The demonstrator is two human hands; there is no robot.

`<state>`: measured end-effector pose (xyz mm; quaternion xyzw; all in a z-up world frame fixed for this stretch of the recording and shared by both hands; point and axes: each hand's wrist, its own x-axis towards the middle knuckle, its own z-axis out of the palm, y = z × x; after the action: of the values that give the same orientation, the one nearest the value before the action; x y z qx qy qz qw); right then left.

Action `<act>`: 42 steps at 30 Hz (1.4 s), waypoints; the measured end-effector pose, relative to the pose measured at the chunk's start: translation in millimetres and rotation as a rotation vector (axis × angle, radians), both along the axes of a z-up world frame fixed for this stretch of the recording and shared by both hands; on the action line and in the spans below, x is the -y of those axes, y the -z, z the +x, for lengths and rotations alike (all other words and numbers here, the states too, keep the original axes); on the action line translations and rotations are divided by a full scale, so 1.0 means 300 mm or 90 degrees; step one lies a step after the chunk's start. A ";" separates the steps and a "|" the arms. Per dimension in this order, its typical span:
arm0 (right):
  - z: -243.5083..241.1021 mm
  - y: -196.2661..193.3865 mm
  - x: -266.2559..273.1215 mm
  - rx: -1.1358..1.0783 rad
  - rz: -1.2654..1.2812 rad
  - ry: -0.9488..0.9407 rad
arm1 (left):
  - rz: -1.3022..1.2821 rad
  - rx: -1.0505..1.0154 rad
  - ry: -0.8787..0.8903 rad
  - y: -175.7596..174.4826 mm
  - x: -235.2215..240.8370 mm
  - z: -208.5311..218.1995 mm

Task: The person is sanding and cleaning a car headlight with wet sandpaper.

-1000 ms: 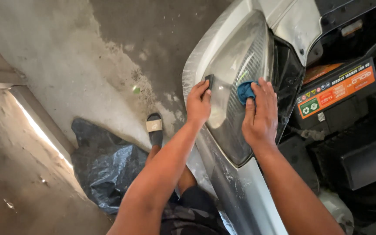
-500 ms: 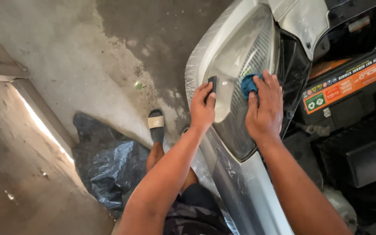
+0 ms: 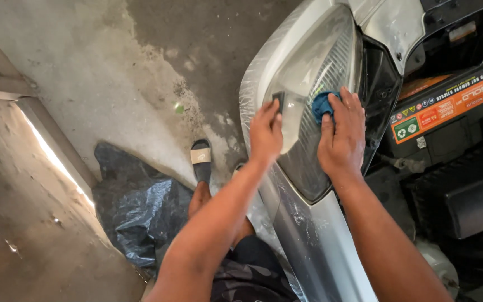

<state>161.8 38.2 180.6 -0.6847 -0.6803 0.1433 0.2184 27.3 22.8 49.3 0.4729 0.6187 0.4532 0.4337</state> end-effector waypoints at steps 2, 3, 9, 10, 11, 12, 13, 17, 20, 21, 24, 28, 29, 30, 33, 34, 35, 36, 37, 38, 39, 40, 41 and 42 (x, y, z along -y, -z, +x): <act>0.016 0.011 -0.004 0.006 0.009 -0.004 | 0.012 -0.030 0.016 -0.130 0.132 0.009; 0.021 0.017 -0.002 0.012 0.010 -0.007 | 0.014 -0.060 0.034 -0.194 0.205 0.010; 0.018 0.019 -0.011 0.016 0.020 -0.019 | -0.045 -0.007 -0.020 -0.118 0.200 0.029; 0.018 0.021 -0.013 0.017 0.022 -0.017 | -0.044 -0.006 -0.019 -0.022 0.124 0.031; 0.021 0.020 -0.007 0.023 0.020 -0.022 | -0.048 0.007 -0.065 0.071 0.060 0.036; 0.024 0.017 0.000 0.029 0.018 -0.026 | -0.052 0.020 -0.112 0.163 -0.004 0.042; 0.018 0.014 0.000 0.027 0.021 -0.025 | -0.048 0.018 -0.111 0.125 0.011 0.032; 0.015 0.013 -0.001 0.023 -0.003 -0.011 | -0.094 0.078 -0.052 -0.120 0.205 0.032; 0.013 0.017 -0.007 0.030 -0.015 -0.008 | -0.075 0.046 -0.020 -0.186 0.279 0.031; 0.016 0.011 -0.002 0.032 -0.019 -0.007 | -0.067 0.052 -0.015 -0.182 0.285 0.031; 0.013 0.014 -0.008 0.025 -0.011 -0.002 | -0.079 0.157 -0.089 0.095 0.132 0.042; 0.005 0.008 -0.005 0.024 0.004 -0.008 | -0.124 0.040 -0.086 0.054 0.068 0.002; 0.009 0.008 -0.012 0.029 0.008 -0.009 | -0.114 0.039 -0.070 0.001 0.116 0.011; 0.014 0.010 -0.021 0.034 0.013 -0.010 | -0.105 0.037 -0.054 -0.049 0.164 0.021; 0.005 0.004 -0.010 0.030 0.005 -0.009 | -0.160 0.191 -0.009 -0.255 0.345 0.037; 0.002 0.009 -0.014 0.029 0.004 -0.009 | -0.160 0.189 -0.009 -0.209 0.320 0.038; 0.004 0.009 -0.013 0.028 0.002 -0.011 | -0.111 0.122 -0.032 -0.167 0.302 0.045; 0.007 0.009 -0.011 0.027 0.001 -0.013 | -0.062 0.053 -0.055 -0.126 0.284 0.053; 0.010 0.010 -0.009 0.030 0.001 -0.010 | -0.062 0.056 -0.053 -0.054 0.220 0.047; 0.012 0.010 -0.006 0.040 0.002 -0.012 | -0.139 0.092 -0.084 0.017 0.157 0.041; 0.014 0.013 -0.007 0.049 0.004 -0.018 | -0.216 0.127 -0.118 0.091 0.093 0.035; 0.017 0.013 -0.005 0.049 0.005 -0.020 | -0.216 0.128 -0.119 0.108 0.098 0.037; 0.009 0.015 -0.001 0.041 0.006 -0.015 | -0.186 0.090 -0.100 0.122 0.104 0.024; 0.002 0.015 0.001 0.034 0.007 -0.010 | -0.157 0.052 -0.081 0.136 0.108 0.012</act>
<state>162.3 37.8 176.1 -0.6817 -0.6920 0.1229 0.2031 30.9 -9.6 8.7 0.3570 0.6803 0.4193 0.4837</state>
